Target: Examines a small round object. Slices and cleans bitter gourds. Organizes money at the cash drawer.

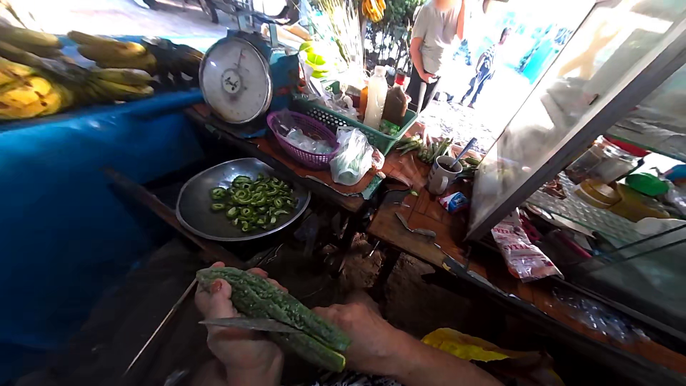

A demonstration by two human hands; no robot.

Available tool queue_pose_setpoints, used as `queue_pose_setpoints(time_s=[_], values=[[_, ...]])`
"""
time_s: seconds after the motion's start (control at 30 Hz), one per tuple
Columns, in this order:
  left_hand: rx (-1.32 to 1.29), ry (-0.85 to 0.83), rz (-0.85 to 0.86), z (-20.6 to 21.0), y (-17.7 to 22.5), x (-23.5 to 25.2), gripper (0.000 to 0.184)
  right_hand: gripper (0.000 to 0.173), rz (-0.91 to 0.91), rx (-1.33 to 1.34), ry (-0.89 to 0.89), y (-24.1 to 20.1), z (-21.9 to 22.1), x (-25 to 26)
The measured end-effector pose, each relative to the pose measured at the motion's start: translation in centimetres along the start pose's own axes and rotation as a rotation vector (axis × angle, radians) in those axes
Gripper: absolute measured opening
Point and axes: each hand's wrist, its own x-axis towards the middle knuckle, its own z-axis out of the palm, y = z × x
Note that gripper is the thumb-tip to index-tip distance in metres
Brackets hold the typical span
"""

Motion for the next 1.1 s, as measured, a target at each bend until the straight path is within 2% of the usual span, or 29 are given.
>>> queue_pose_setpoints(time_s=[0.53, 0.77, 0.87, 0.97, 1.1], values=[[0.012, 0.017, -0.046, -0.3, -0.1, 0.3, 0.036, 0.038, 0.017, -0.004, -0.042, 0.4, 0.1, 0.3], [-0.005, -0.102, -0.061, -3.4, -1.3, 2.5, 0.030, 0.037, -0.087, 0.044, 0.028, 1.3, 0.9, -0.1], [0.018, -0.036, -0.110, -3.3, -1.4, 2.8, 0.031, 0.036, -0.082, 0.050, 0.001, 1.4, 0.9, 0.0], [0.035, 0.004, -0.087, -3.8, -2.0, 3.3, 0.031, 0.041, -0.049, 0.018, -0.034, 1.5, 0.8, 0.1], [-0.047, 0.030, -0.086, -4.7, -1.8, 4.1, 0.034, 0.041, -0.017, 0.011, -0.088, 0.7, -0.6, -0.1]])
